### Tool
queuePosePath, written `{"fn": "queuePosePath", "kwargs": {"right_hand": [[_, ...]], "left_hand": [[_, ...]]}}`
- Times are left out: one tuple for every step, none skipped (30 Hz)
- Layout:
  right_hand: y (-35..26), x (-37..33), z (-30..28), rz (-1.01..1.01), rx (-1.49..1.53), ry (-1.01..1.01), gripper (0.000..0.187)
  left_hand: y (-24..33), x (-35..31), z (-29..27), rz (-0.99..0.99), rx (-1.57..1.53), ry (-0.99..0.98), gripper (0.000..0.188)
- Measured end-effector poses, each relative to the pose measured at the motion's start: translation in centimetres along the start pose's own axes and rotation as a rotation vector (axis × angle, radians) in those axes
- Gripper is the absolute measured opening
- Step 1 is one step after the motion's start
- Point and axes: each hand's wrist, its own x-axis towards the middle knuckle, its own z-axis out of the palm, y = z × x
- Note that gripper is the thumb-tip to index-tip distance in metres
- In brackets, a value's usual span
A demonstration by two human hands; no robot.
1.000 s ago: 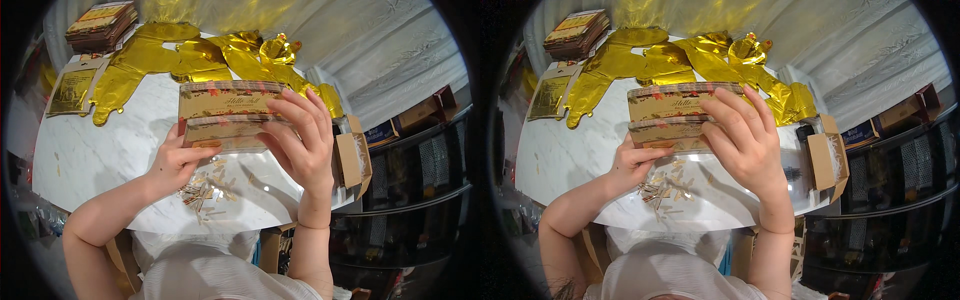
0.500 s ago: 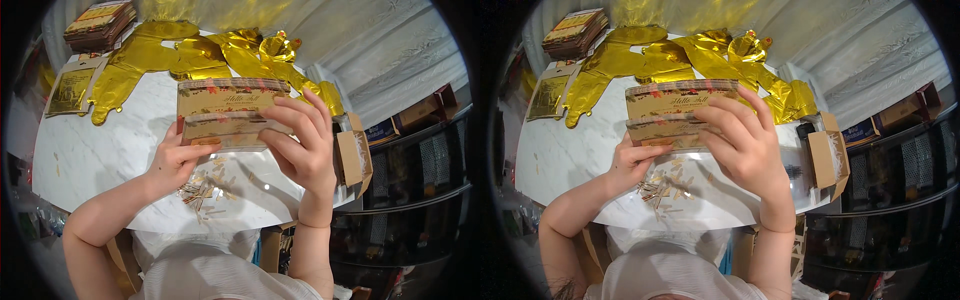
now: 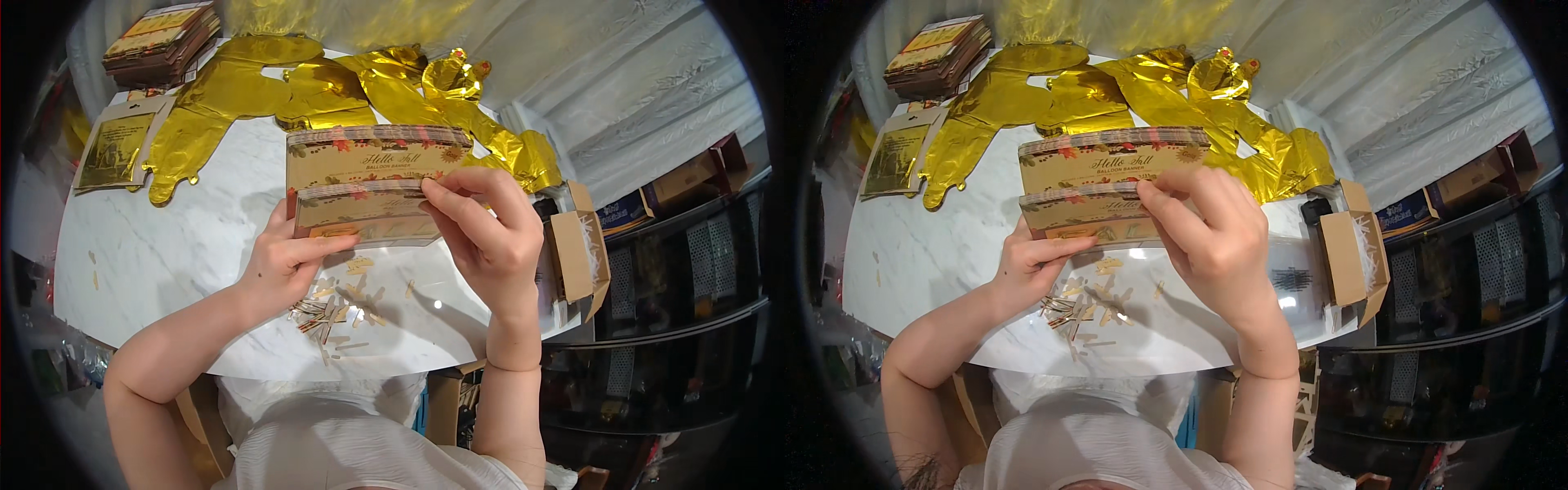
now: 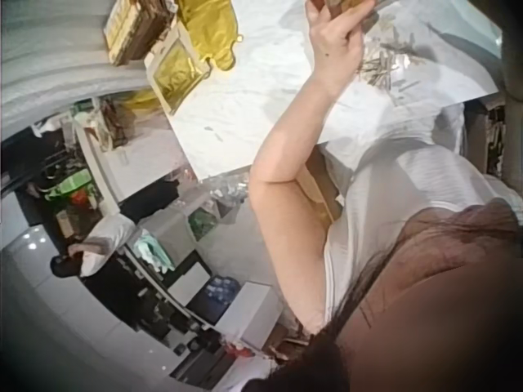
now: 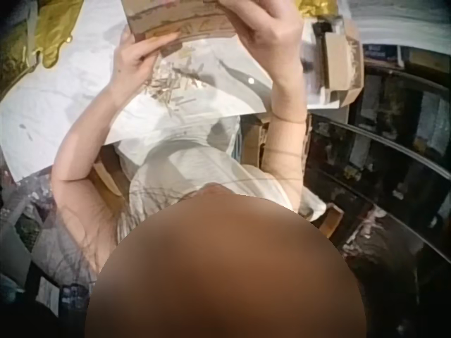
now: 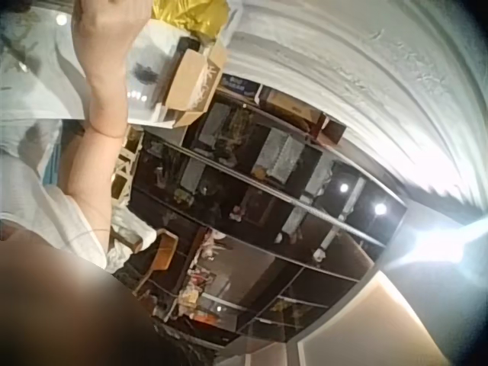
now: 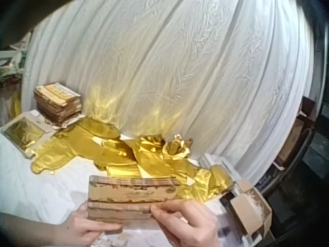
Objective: Sorting through a stack of paper signs and gold foil balloons on a marble-top table.
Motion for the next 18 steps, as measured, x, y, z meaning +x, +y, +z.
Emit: {"fn": "queuePosePath", "kwargs": {"right_hand": [[-0.1,-0.1,0.0,0.001,-0.015,0.013,0.029],[-0.3,-0.1,0.1,0.002,-0.014,0.014,0.029],[-0.7,0.0,0.0,-0.002,-0.037,0.025,0.025],[-1.0,0.1,0.0,-0.007,-0.060,0.033,0.021],[-1.3,0.1,-0.2,-0.007,-0.061,0.031,0.021],[-1.6,0.2,-0.5,0.003,-0.066,0.005,0.020],[-1.8,0.1,-0.7,0.013,-0.070,-0.018,0.019],[-1.9,0.0,-0.8,0.012,-0.070,-0.017,0.019],[-2.1,-0.1,-0.7,-0.011,-0.079,-0.004,0.016],[-2.3,-0.2,-0.6,-0.032,-0.089,0.009,0.013],[-2.5,-0.2,-0.6,-0.031,-0.091,0.009,0.013],[-2.8,-0.1,-0.7,-0.007,-0.083,0.007,0.016],[-3.0,-0.1,-0.8,0.016,-0.073,0.006,0.020],[-3.1,-0.2,-0.9,0.015,-0.073,0.007,0.020],[-3.2,-0.4,-1.0,0.011,-0.094,-0.022,0.020],[-3.2,-0.5,-1.1,0.007,-0.116,-0.051,0.020],[-3.2,-0.4,-1.0,0.007,-0.117,-0.051,0.020],[-3.1,-0.3,-0.9,-0.018,-0.127,-0.042,0.021]], "left_hand": [[0.1,0.0,0.0,0.000,0.002,0.005,0.055],[0.2,0.1,0.0,0.001,0.005,0.009,0.055],[0.2,0.1,0.0,0.001,0.005,0.008,0.055],[0.1,0.1,-0.1,0.013,0.013,-0.003,0.054],[0.0,0.1,-0.2,0.025,0.021,-0.015,0.053],[-0.1,0.1,-0.2,0.025,0.019,-0.014,0.053],[0.0,0.1,-0.3,0.038,0.035,-0.022,0.052],[0.0,0.1,-0.3,0.051,0.051,-0.030,0.051],[0.0,0.1,-0.3,0.051,0.051,-0.030,0.051],[0.0,0.1,-0.2,0.056,0.042,-0.027,0.050],[-0.1,0.1,-0.2,0.060,0.033,-0.025,0.049],[0.0,0.1,-0.2,0.060,0.032,-0.026,0.049],[0.0,0.1,-0.2,0.054,0.042,-0.025,0.049],[0.1,0.1,-0.3,0.047,0.053,-0.024,0.049],[0.1,0.1,-0.3,0.047,0.054,-0.023,0.049],[0.1,0.0,-0.3,0.040,0.055,-0.022,0.049],[0.1,0.0,-0.3,0.033,0.056,-0.020,0.050],[0.1,0.0,-0.3,0.033,0.056,-0.020,0.050]]}}
